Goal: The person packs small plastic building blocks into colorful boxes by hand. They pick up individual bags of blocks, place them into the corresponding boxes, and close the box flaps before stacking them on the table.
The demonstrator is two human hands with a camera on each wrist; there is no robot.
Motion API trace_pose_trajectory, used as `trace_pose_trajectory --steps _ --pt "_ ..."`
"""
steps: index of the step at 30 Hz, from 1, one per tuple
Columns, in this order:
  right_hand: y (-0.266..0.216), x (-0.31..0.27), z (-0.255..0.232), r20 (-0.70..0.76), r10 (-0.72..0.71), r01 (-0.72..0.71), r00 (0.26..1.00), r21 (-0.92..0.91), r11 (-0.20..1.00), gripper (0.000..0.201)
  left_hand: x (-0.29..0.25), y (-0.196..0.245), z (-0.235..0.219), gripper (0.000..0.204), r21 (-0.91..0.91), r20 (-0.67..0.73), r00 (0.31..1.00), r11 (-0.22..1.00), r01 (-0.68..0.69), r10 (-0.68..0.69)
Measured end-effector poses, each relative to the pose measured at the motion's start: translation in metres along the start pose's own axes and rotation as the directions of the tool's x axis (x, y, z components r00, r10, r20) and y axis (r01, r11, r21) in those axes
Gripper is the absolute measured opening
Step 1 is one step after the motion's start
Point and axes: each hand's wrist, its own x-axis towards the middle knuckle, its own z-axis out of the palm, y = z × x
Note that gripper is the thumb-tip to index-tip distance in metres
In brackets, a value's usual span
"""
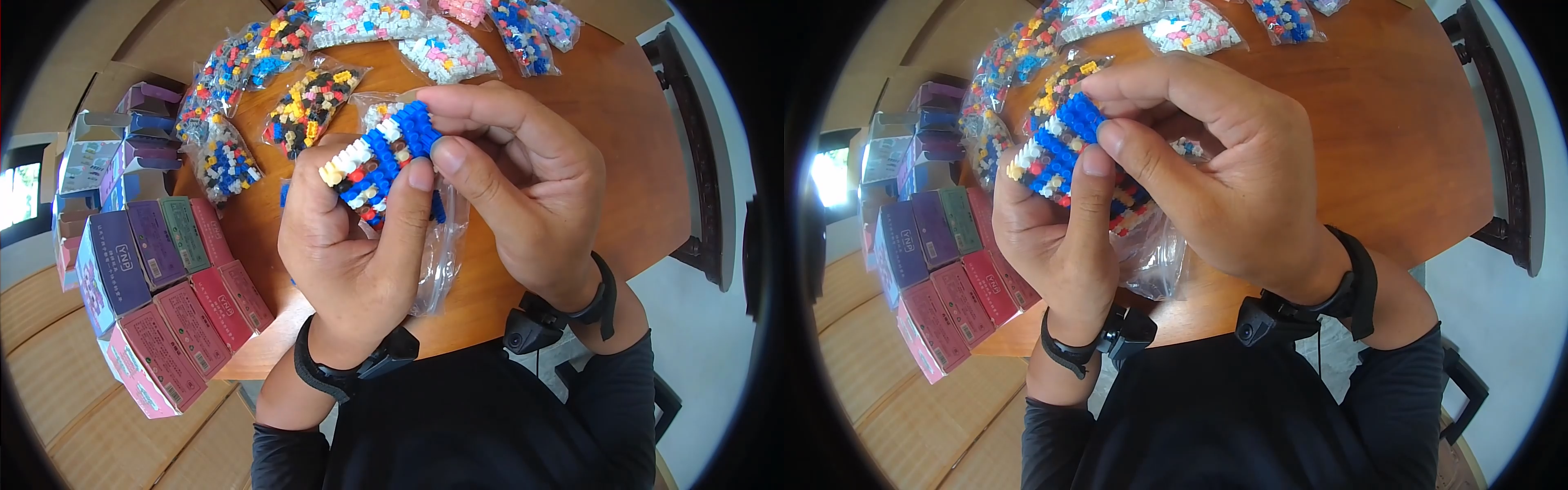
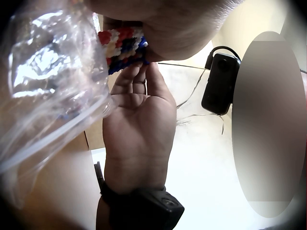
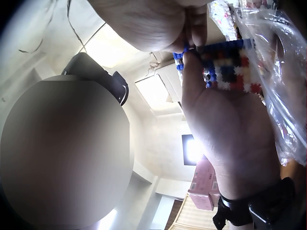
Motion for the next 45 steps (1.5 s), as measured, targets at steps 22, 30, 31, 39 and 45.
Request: trace_pose_trajectory --steps 22,30,31,39,45 --pt "0.0 0.002 -0.004 0.072 -0.012 0.011 0.997 0.011 1.0 0.028 0.001 0.0 -0.004 0.018 0.015 0.067 0.998 1.0 -0.022 0.021" --pt "-0.001 0.003 -0.005 0.056 0.013 -0.015 0.998 0.033 0.999 0.027 0.001 0.002 -0.004 0.018 0.034 0.054 0.998 0.999 0.022 -0.024" --pt "-0.002 0.003 -0.005 0.055 0.019 -0.021 0.998 0.025 0.999 0.027 0.001 0.002 -0.004 0.018 0.041 0.059 0.998 0.999 0.02 -0.022" --pt "-0.007 0.008 -0.01 0.073 0.086 -0.083 0.994 -0.034 0.996 0.027 0.003 -0.004 -0.004 0.017 -0.013 0.074 0.995 0.998 -0.067 0.068" --pt "-0.006 0.008 -0.011 0.082 0.067 -0.065 0.994 -0.022 0.998 0.027 0.002 0.0 -0.003 0.018 -0.076 0.067 0.998 0.997 0.004 0.001"
